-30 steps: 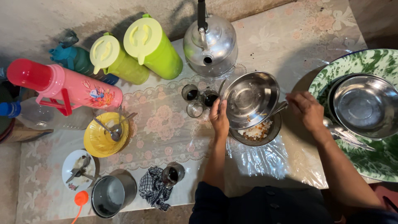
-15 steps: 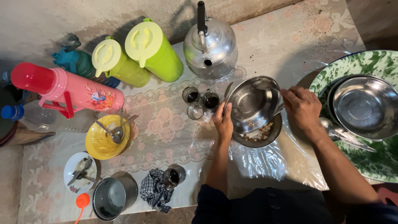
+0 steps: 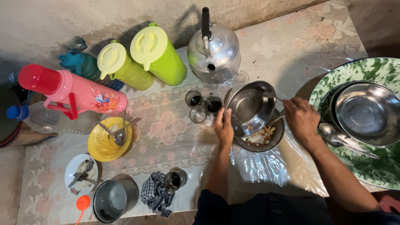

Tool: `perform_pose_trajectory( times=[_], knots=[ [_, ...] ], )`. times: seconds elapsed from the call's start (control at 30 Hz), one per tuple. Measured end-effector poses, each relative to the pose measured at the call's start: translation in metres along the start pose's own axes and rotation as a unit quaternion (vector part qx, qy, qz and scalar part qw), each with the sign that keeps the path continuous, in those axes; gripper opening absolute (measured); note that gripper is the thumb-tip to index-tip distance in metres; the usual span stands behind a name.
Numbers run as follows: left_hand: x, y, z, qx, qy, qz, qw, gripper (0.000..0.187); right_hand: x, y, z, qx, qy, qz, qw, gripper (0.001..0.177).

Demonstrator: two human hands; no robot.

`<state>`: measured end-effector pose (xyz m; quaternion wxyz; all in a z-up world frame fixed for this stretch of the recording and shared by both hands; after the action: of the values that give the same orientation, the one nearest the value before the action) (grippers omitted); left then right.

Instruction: The person uses a spoon to transfer portions of food from several bowls into a single bowl.

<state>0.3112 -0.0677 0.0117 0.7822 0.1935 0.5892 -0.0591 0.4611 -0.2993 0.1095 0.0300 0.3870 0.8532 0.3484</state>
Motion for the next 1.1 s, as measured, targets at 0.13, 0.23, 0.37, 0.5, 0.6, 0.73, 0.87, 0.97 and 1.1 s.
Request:
perform_pose_trajectory(
  times=[0.13, 0.23, 0.37, 0.5, 0.6, 0.73, 0.87, 0.97, 1.1],
  knots=[
    [0.0, 0.0, 0.0, -0.014, 0.02, 0.002, 1.0, 0.026, -0.001, -0.013, 0.017, 0.095, 0.004, 0.01, 0.995, 0.01],
    [0.001, 0.004, -0.001, -0.013, 0.011, 0.009, 1.0, 0.026, -0.008, -0.014, 0.018, 0.136, 0.063, 0.053, 0.987, 0.016],
    [0.001, 0.005, 0.001, 0.002, 0.01, 0.022, 1.0, 0.025, -0.022, -0.015, 0.012, 0.14, 0.041, 0.109, 0.983, 0.017],
    [0.0, 0.006, 0.009, 0.006, -0.013, 0.03, 0.999, 0.024, -0.016, -0.028, 0.029, 0.2, 0.049, 0.087, 0.975, 0.017],
    [0.0, 0.008, 0.011, 0.005, -0.002, 0.027, 1.0, 0.025, -0.022, -0.043, 0.045, 0.297, 0.072, 0.093, 0.948, 0.02],
    [-0.002, 0.011, 0.012, 0.021, 0.004, 0.045, 0.999, 0.024, -0.044, -0.047, 0.045, 0.248, 0.106, 0.152, 0.951, 0.025],
    [-0.001, 0.012, 0.016, 0.022, 0.01, 0.049, 0.999, 0.024, -0.047, -0.057, 0.062, 0.339, 0.088, 0.157, 0.923, 0.027],
    [0.0, 0.012, 0.017, 0.027, 0.015, 0.053, 0.998, 0.026, -0.037, -0.044, 0.049, 0.228, 0.174, 0.116, 0.951, 0.024],
    [0.003, 0.01, 0.022, 0.042, -0.009, 0.058, 0.997, 0.026, -0.034, -0.04, 0.048, 0.195, 0.151, 0.098, 0.964, 0.023]
  ],
)
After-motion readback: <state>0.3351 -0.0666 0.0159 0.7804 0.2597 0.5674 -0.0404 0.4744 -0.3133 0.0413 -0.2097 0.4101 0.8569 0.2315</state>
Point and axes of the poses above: each hand's wrist, its own y-axis towards the middle knuckle, its own z-axis out of the palm, x = y × z, the point moved 8 cm from there along y, towards the middle knuckle, and after that the axes turned 11 degrees about -x, right-handed, at the moved point
